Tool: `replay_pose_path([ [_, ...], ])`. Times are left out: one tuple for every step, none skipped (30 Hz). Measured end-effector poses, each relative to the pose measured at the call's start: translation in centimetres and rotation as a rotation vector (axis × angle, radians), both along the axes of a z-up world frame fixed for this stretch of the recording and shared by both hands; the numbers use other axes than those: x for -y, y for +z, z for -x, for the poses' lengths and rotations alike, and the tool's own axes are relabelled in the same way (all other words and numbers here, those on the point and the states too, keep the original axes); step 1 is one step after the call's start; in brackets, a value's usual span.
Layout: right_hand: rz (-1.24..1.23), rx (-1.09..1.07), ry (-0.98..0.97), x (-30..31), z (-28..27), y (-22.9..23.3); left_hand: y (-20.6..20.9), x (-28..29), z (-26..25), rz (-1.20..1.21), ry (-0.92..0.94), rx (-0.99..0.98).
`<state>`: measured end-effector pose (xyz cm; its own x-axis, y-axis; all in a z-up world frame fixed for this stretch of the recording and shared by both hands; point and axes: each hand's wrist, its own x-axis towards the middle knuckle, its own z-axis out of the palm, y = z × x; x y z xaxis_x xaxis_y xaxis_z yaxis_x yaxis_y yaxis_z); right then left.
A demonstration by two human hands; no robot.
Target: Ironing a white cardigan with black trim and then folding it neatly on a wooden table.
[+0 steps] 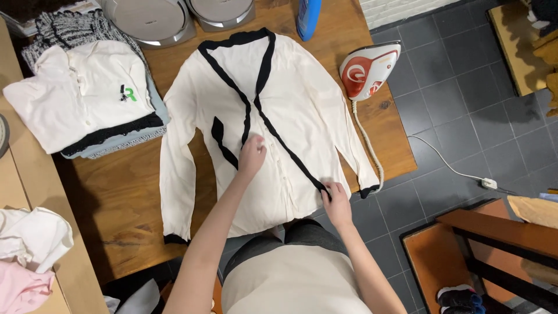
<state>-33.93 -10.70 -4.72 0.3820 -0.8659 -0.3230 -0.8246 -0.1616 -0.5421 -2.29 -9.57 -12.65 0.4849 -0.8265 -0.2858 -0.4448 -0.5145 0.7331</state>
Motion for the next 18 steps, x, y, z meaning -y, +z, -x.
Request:
replay_pose_path([
  [-0.01, 0.044, 0.013, 0.3, -1.2, 0.4, 0.2, 1.1, -0.6, -0.007, 0.008, 0.056],
  [-0.02, 0.087, 0.025, 0.7, -2.5, 0.8, 0.4, 2.2, -1.2, -0.015, 0.016, 0.113],
  [-0.018, 0.09, 0.029, 1.1, -4.0, 0.1, 0.2, 3.2, -1.8, -0.013, 0.02, 0.115],
  [0.015, 0.112, 0.054, 1.4, -5.5, -0.6, 0.0, 4.3, -2.4, -0.023, 0.03, 0.137],
  [0.043, 0.132, 0.078, 1.5, -6.8, -1.3, -0.3, 5.0, -2.8, -0.038, 0.039, 0.155],
  [0.039, 0.131, 0.081, 2.2, -8.0, -2.3, -0.1, 5.9, -3.3, -0.041, 0.042, 0.154],
  [0.106, 0.122, 0.115, 3.0, -9.1, -3.3, 0.0, 6.8, -3.8, -0.043, 0.07, 0.153],
  [0.172, 0.113, 0.15, 3.9, -10.3, -4.2, 0.2, 7.7, -4.2, -0.046, 0.099, 0.151],
  [0.172, 0.115, 0.15, 4.4, -11.2, -4.4, -0.7, 8.6, -4.6, -0.045, 0.099, 0.154],
  [0.183, 0.07, 0.155, 5.1, -12.1, -4.5, -1.6, 9.4, -5.1, -0.097, 0.103, 0.192],
  [0.191, 0.021, 0.161, 5.5, -12.7, -4.6, -2.5, 10.1, -5.2, -0.151, 0.106, 0.226],
  [0.189, 0.019, 0.161, 5.7, -12.6, -5.4, -2.0, 10.5, -5.0, -0.153, 0.106, 0.223],
  [0.211, -0.017, 0.174, 5.8, -12.7, -6.2, -1.5, 10.8, -5.1, -0.17, 0.16, 0.231],
  [0.233, -0.052, 0.187, 6.0, -12.8, -6.9, -1.0, 11.1, -5.1, -0.188, 0.213, 0.239],
  [0.23, -0.054, 0.188, 6.1, -12.6, -7.0, -1.6, 11.5, -5.2, -0.19, 0.213, 0.237],
  [0.139, -0.03, 0.17, 6.2, -12.4, -7.1, -2.2, 12.0, -5.4, -0.201, 0.236, 0.231],
  [0.046, -0.004, 0.152, 6.1, -12.2, -7.2, -2.8, 12.2, -5.6, -0.213, 0.26, 0.227],
  [0.042, -0.004, 0.152, 6.3, -11.7, -7.1, -3.1, 12.3, -5.6, -0.217, 0.26, 0.227],
])
